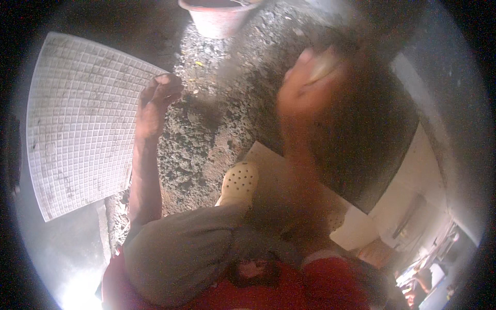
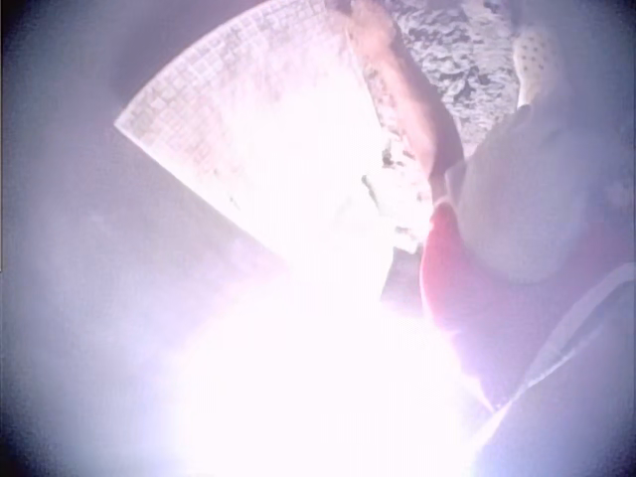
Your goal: The person measures a floor area, spreads cement with a trowel, and places a large tile onto the prepared surface. The person then retrieves another tile and applies cement to its back before positioning it on the floor.
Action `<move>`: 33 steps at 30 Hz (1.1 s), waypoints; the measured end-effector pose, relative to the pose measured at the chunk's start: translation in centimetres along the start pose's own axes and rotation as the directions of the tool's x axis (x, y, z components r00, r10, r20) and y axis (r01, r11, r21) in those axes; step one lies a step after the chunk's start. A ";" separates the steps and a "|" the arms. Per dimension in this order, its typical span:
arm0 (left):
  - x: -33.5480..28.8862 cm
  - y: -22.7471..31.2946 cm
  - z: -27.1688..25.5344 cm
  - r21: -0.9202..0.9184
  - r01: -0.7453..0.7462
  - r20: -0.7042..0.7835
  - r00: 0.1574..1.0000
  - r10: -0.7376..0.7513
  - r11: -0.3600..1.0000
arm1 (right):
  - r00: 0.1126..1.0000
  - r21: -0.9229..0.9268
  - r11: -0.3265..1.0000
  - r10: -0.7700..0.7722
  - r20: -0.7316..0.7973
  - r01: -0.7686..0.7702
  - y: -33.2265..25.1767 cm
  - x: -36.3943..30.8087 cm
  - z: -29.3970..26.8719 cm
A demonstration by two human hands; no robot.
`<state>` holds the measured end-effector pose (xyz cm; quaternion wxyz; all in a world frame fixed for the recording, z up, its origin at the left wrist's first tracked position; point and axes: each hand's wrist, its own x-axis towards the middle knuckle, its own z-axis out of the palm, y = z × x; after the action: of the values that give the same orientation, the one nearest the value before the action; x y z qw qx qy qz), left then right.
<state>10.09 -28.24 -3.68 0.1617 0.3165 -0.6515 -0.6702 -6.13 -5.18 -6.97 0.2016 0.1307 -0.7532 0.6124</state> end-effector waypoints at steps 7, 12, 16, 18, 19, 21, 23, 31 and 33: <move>5.5 -0.1 1.2 -0.011 -0.162 -0.030 0.986 0.162 0.987 | 0.759 -0.056 0.991 0.127 0.639 -0.119 9.4 -12.9 4.4; 15.9 3.0 5.9 0.230 0.074 -0.441 0.897 0.036 0.970 | 0.347 -0.325 0.753 0.581 0.736 -0.572 7.2 -10.5 5.6; 22.9 7.1 11.8 0.079 0.336 -0.891 0.446 -0.085 0.939 | 0.462 -0.392 0.916 0.385 0.799 -0.085 6.9 -11.4 10.1; 24.0 5.9 10.9 0.151 0.381 -0.714 0.680 -0.166 0.912 | 0.461 -0.372 0.924 0.367 0.808 -0.085 7.8 -12.7 12.3; 24.2 5.0 10.2 0.246 0.384 -0.519 0.828 -0.214 0.890 | 0.458 -0.398 0.891 0.453 0.765 -0.216 8.2 -13.3 13.4; 25.0 3.6 9.6 0.108 0.422 -0.527 0.792 -0.308 0.900 | 0.463 -0.413 0.874 0.487 0.741 -0.258 8.2 -13.8 14.4; 25.2 1.3 7.9 0.186 0.437 -0.470 0.826 -0.311 0.880 | 0.340 -0.421 0.906 0.411 0.846 -0.046 7.1 -12.3 14.6; 25.1 -5.8 4.9 0.066 0.258 -0.273 0.934 -0.231 0.964 | 0.303 -0.162 0.350 -0.400 0.865 0.923 -1.1 9.3 13.5; 24.1 -6.1 3.8 0.070 0.197 -0.169 0.968 -0.183 0.978 | 0.328 -0.260 0.291 -0.215 0.920 0.921 -1.7 12.0 14.1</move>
<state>-9.15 -39.93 -14.98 0.1351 0.4377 -0.6312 -0.6260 -18.02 -18.74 -2.27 0.1394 0.5632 -0.8136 -0.0375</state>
